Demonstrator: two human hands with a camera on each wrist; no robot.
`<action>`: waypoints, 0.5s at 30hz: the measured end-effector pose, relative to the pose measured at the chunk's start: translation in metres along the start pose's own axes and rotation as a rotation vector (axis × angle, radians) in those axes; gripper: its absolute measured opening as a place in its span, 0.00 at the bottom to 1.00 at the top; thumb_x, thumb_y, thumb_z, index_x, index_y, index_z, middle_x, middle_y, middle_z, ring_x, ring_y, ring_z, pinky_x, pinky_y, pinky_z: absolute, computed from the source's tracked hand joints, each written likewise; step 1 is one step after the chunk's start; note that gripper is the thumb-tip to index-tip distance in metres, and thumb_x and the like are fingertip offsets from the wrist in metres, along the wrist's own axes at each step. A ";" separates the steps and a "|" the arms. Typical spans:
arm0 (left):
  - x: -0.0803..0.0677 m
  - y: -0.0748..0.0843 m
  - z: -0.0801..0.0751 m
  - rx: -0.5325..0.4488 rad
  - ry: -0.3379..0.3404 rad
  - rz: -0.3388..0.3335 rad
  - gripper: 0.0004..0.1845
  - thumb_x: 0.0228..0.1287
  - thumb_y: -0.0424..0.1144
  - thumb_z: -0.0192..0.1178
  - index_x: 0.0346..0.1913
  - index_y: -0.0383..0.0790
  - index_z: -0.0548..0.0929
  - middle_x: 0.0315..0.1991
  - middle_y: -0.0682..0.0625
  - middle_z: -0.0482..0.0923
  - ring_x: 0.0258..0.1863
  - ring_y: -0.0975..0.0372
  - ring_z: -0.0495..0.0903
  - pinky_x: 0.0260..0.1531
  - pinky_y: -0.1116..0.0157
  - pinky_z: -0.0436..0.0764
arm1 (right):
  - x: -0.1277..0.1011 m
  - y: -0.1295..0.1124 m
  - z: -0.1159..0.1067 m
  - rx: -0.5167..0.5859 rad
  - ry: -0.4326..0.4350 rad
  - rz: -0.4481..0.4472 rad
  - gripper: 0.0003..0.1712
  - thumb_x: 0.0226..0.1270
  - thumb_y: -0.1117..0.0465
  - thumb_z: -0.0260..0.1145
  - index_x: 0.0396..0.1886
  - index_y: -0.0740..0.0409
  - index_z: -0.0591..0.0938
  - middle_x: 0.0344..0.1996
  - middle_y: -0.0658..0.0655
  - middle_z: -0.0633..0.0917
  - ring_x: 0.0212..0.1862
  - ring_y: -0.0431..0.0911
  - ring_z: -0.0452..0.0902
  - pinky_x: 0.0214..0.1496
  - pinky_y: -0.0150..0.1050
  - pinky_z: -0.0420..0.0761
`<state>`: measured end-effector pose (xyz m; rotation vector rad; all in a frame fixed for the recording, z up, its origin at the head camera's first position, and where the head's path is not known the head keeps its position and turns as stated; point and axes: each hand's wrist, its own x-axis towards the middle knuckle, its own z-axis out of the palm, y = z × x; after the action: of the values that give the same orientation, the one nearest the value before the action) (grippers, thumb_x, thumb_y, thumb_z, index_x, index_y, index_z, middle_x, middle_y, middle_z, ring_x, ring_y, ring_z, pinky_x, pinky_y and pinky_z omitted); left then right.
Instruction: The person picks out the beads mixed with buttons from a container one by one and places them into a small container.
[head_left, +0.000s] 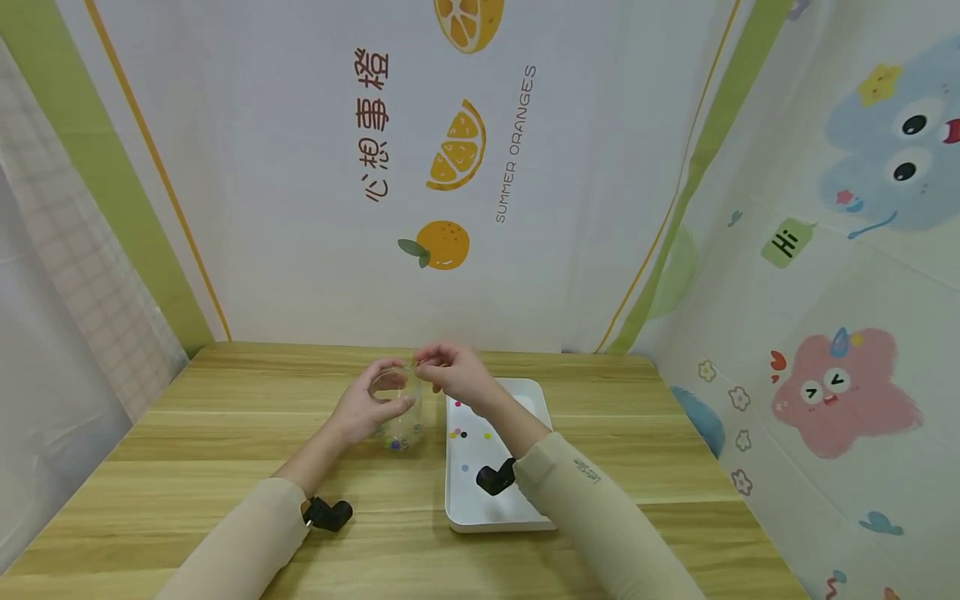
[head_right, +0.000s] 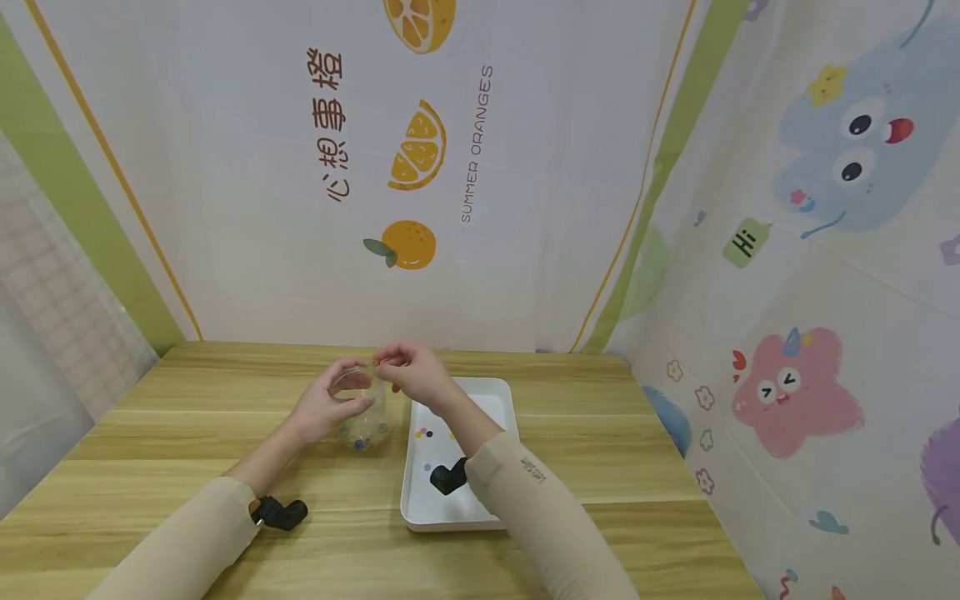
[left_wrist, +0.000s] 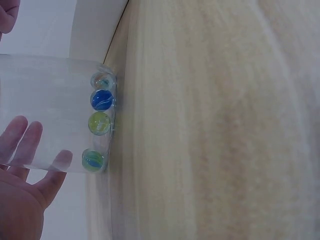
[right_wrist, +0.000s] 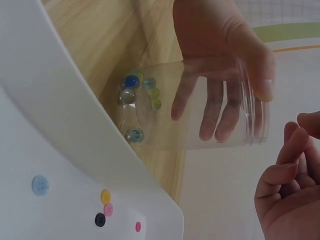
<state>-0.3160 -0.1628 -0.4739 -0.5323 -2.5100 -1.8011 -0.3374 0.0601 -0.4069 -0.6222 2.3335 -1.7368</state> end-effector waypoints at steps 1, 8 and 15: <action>0.000 0.000 0.000 0.000 -0.001 0.002 0.35 0.75 0.42 0.70 0.79 0.43 0.68 0.75 0.30 0.74 0.76 0.38 0.74 0.68 0.42 0.84 | 0.000 0.001 0.001 -0.003 -0.001 0.003 0.13 0.76 0.63 0.72 0.56 0.61 0.87 0.39 0.49 0.88 0.32 0.43 0.78 0.31 0.31 0.78; 0.000 0.000 0.000 0.007 -0.003 0.003 0.35 0.75 0.41 0.71 0.79 0.43 0.68 0.75 0.32 0.75 0.75 0.38 0.75 0.69 0.41 0.83 | 0.002 0.002 0.007 -0.004 -0.004 0.010 0.13 0.77 0.62 0.72 0.55 0.62 0.88 0.42 0.52 0.89 0.38 0.45 0.79 0.35 0.32 0.81; 0.001 -0.002 0.000 0.013 0.000 0.005 0.35 0.75 0.42 0.70 0.79 0.43 0.67 0.75 0.33 0.75 0.75 0.38 0.75 0.68 0.43 0.84 | 0.003 0.001 0.011 -0.029 0.000 0.020 0.12 0.77 0.62 0.71 0.56 0.59 0.88 0.43 0.53 0.89 0.38 0.43 0.79 0.37 0.33 0.82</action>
<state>-0.3174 -0.1630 -0.4756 -0.5378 -2.5164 -1.7817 -0.3364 0.0493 -0.4109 -0.6011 2.3606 -1.6974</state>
